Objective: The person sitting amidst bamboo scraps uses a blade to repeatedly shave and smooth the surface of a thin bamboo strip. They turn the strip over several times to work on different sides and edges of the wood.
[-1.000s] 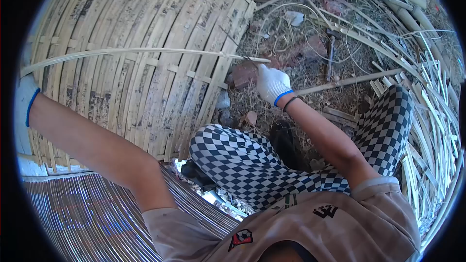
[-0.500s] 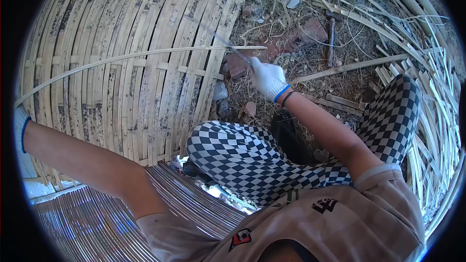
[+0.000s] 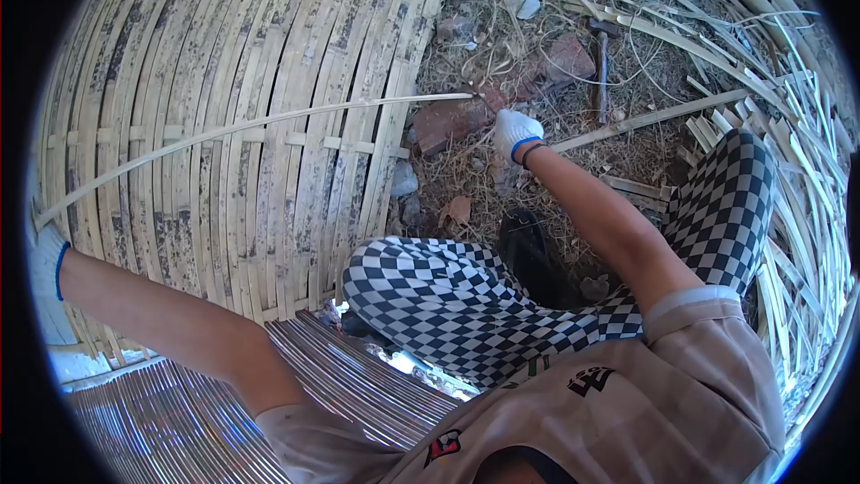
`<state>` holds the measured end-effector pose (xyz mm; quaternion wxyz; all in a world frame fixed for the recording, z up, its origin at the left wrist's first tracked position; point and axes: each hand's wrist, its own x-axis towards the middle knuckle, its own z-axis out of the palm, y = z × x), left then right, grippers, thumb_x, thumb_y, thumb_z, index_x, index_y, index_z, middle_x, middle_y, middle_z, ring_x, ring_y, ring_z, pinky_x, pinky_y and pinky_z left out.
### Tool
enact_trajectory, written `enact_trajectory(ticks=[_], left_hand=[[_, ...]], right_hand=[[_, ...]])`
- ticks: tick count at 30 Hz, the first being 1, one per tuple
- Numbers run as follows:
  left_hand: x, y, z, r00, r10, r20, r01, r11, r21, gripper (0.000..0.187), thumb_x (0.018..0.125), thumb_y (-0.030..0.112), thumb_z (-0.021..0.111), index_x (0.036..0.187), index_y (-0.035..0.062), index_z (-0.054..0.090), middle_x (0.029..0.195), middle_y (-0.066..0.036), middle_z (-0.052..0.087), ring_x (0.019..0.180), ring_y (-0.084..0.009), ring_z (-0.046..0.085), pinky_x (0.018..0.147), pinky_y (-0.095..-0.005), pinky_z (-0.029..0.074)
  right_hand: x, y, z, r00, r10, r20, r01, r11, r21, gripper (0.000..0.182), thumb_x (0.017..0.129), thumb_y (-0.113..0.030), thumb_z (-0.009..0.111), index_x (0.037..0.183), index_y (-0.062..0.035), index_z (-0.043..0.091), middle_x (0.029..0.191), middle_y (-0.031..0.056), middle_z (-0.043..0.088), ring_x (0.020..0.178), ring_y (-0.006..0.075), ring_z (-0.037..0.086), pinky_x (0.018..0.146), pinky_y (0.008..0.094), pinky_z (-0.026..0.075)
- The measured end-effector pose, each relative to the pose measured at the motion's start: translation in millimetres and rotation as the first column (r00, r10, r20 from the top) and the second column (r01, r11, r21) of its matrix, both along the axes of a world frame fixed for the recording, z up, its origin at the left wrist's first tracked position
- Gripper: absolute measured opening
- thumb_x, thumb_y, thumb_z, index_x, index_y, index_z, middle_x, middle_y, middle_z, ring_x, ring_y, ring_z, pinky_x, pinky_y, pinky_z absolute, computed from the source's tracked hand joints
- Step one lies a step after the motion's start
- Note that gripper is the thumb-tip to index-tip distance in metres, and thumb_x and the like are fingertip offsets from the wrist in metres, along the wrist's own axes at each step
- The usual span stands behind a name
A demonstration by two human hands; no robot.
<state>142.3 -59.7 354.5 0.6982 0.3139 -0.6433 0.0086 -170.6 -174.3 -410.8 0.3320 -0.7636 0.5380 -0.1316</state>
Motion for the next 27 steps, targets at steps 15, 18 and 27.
enact_trajectory(ticks=[15, 18, 27], left_hand=[[-25, 9, -13, 0.999, 0.049, -0.012, -0.048, 0.998, 0.031, 0.035, 0.106, 0.042, 0.044, 0.095, 0.0082, 0.047, 0.088, -0.009, 0.046, 0.074, -0.0253, 0.045, 0.064, -0.0373, 0.041], [-40, 18, -20, 0.961, 0.269, -0.065, -0.271, 0.962, -0.036, 0.042, 0.107, 0.042, 0.04, 0.108, 0.0011, 0.05, 0.103, -0.016, 0.054, 0.088, -0.0321, 0.052, 0.075, -0.0423, 0.047], [-113, 13, -39, 0.793, -0.57, -0.215, 0.598, 0.66, 0.454, 0.059, 0.108, 0.06, 0.024, 0.073, 0.0133, 0.034, 0.07, -0.001, 0.025, 0.064, -0.0171, 0.025, 0.057, -0.0341, 0.027]], right_hand=[[-35, 8, -13, 0.997, 0.032, -0.065, -0.02, 0.984, 0.179, 0.039, 0.096, -0.037, 0.064, 0.112, -0.0017, 0.07, 0.106, 0.0248, 0.074, 0.102, 0.0404, 0.072, 0.086, 0.0497, 0.058], [-37, 16, -9, 0.999, -0.024, -0.036, 0.033, 0.955, 0.295, 0.035, 0.094, -0.028, 0.061, 0.114, -0.0038, 0.075, 0.113, 0.0255, 0.073, 0.11, 0.0406, 0.071, 0.091, 0.0483, 0.058], [-76, 58, -8, 0.969, -0.049, 0.241, -0.054, 0.914, 0.402, 0.05, 0.095, -0.041, 0.055, 0.101, 0.0063, 0.073, 0.087, 0.0273, 0.073, 0.085, 0.0371, 0.075, 0.075, 0.0475, 0.056]])
